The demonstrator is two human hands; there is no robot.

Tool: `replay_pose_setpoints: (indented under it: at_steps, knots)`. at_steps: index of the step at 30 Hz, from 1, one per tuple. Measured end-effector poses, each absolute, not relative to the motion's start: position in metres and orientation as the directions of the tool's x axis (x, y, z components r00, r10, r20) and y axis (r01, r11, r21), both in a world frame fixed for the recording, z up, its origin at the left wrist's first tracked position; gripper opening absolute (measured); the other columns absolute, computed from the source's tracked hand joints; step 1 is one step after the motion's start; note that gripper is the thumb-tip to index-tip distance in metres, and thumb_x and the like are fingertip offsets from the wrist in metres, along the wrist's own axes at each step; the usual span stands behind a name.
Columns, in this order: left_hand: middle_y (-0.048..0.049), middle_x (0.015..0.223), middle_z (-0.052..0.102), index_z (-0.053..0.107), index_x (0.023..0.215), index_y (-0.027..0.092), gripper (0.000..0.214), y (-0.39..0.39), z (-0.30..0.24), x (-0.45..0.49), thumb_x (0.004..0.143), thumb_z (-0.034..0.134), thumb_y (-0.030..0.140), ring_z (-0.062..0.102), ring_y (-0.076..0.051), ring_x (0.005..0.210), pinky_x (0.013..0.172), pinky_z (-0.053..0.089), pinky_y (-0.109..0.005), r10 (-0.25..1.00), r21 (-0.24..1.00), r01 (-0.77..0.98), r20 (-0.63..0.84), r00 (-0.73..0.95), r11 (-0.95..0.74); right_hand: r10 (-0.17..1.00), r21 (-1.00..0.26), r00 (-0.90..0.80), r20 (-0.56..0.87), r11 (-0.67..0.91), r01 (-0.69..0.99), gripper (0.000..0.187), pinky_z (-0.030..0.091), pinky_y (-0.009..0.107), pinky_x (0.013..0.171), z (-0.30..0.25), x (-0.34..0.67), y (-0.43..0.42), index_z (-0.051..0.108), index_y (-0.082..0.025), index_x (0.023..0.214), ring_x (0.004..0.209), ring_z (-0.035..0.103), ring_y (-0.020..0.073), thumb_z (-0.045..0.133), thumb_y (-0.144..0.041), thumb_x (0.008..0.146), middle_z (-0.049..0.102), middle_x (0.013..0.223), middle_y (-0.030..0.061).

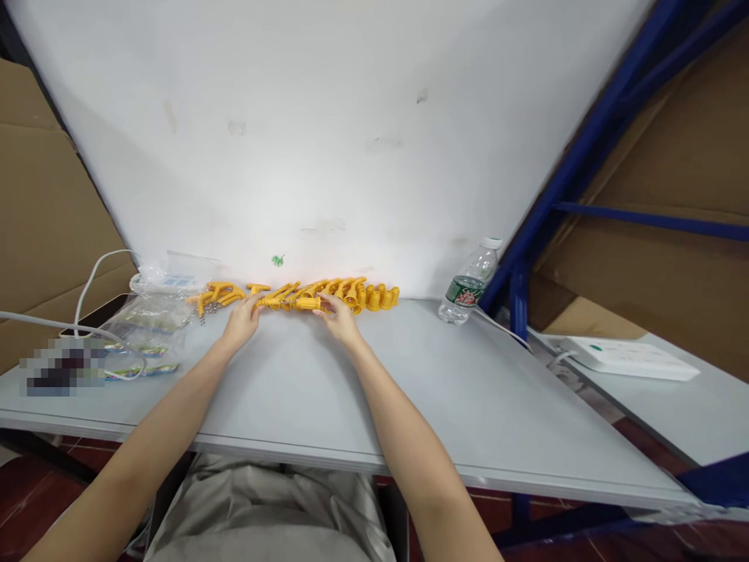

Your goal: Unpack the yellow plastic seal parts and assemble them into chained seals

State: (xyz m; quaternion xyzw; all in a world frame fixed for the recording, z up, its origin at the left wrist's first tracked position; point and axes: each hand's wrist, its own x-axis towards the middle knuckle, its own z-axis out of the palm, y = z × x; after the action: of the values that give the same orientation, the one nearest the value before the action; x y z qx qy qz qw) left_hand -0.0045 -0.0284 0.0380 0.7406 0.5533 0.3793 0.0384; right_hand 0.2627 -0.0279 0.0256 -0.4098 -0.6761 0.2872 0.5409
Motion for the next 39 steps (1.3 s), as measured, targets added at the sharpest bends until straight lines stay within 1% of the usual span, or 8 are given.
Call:
replay_pose_setpoints:
  at_steps: [14,18,23,25,28,31,33,39]
  knots:
    - [-0.0109,0.107,0.067,0.060,0.129,0.023,0.036,-0.044,0.041,0.014,0.095,0.048,0.028,0.065,-0.025,0.100,0.090,0.052,-0.038,0.854,0.408,0.816,0.485,0.186,-0.410,0.834,-0.762,-0.154,0.530,0.549,0.344,0.055,0.053,0.043,0.094,0.043,0.253,-0.046,0.069,-0.019,0.115,0.099,0.069,0.0255,0.068,-0.060,0.077,0.070,0.114,0.0128]
    - [-0.0092,0.103,0.066,0.061,0.126,0.023,0.034,-0.049,0.045,0.017,0.096,0.049,0.031,0.065,-0.022,0.093,0.086,0.052,-0.036,0.825,0.372,0.802,0.511,0.243,-0.467,0.892,-0.819,-0.096,0.441,0.444,0.363,0.059,0.053,0.035,0.072,0.054,0.250,-0.059,0.067,-0.018,0.087,0.068,0.065,0.0200,0.055,-0.075,0.078,0.070,0.076,0.0064]
    - [-0.0084,0.100,0.066,0.061,0.125,0.022,0.032,-0.052,0.046,0.018,0.096,0.049,0.028,0.064,-0.020,0.089,0.085,0.052,-0.034,0.796,0.350,0.779,0.529,0.294,-0.520,0.956,-0.893,0.057,0.288,0.247,0.377,0.066,0.044,0.028,0.057,0.061,0.243,-0.068,0.044,-0.023,0.050,0.046,0.049,0.0143,0.041,-0.079,0.083,0.041,0.036,-0.0022]
    - [-0.0080,0.101,0.066,0.061,0.124,0.023,0.032,-0.051,0.046,0.019,0.095,0.049,0.028,0.065,-0.020,0.089,0.086,0.052,-0.035,0.795,0.354,0.773,0.527,0.300,-0.527,0.968,-0.914,0.077,0.238,0.197,0.354,0.067,0.044,0.027,0.056,0.062,0.242,-0.067,0.044,-0.023,0.049,0.046,0.051,0.0148,0.039,-0.080,0.084,0.040,0.035,-0.0017]
    - [-0.0074,0.102,0.068,0.062,0.123,0.025,0.031,-0.050,0.045,0.019,0.095,0.048,0.030,0.065,-0.021,0.089,0.087,0.052,-0.036,0.802,0.368,0.771,0.522,0.290,-0.519,0.987,-0.937,-0.017,0.160,0.157,0.312,0.067,0.044,0.027,0.052,0.066,0.247,-0.067,0.053,-0.020,0.055,0.045,0.055,0.0130,0.041,-0.080,0.083,0.058,0.049,0.0026]
    - [-0.0078,0.104,0.068,0.062,0.123,0.024,0.032,-0.048,0.046,0.016,0.095,0.048,0.030,0.065,-0.021,0.091,0.088,0.052,-0.036,0.817,0.383,0.780,0.511,0.268,-0.495,0.975,-0.947,-0.128,0.183,0.210,0.243,0.056,0.047,0.027,0.052,0.072,0.254,-0.069,0.067,-0.018,0.086,0.052,0.062,0.0130,0.065,-0.072,0.073,0.072,0.078,0.0042]
    - [-0.0074,0.105,0.068,0.062,0.123,0.024,0.032,-0.048,0.047,0.015,0.095,0.048,0.030,0.064,-0.021,0.092,0.089,0.052,-0.036,0.823,0.389,0.781,0.504,0.263,-0.489,0.957,-0.942,-0.157,0.242,0.271,0.199,0.060,0.049,0.028,0.055,0.075,0.256,-0.071,0.066,-0.020,0.101,0.055,0.064,0.0141,0.077,-0.065,0.064,0.073,0.081,0.0023]
    - [-0.0064,0.104,0.070,0.063,0.121,0.023,0.031,-0.053,0.048,0.018,0.094,0.050,0.031,0.065,-0.018,0.088,0.088,0.052,-0.034,0.785,0.401,0.730,0.543,0.297,-0.553,0.975,-0.948,-0.070,0.213,0.223,0.225,0.058,0.034,0.024,0.038,0.076,0.246,-0.076,0.047,-0.022,0.059,0.033,0.042,0.0091,0.058,-0.077,0.075,0.053,0.041,-0.0027]
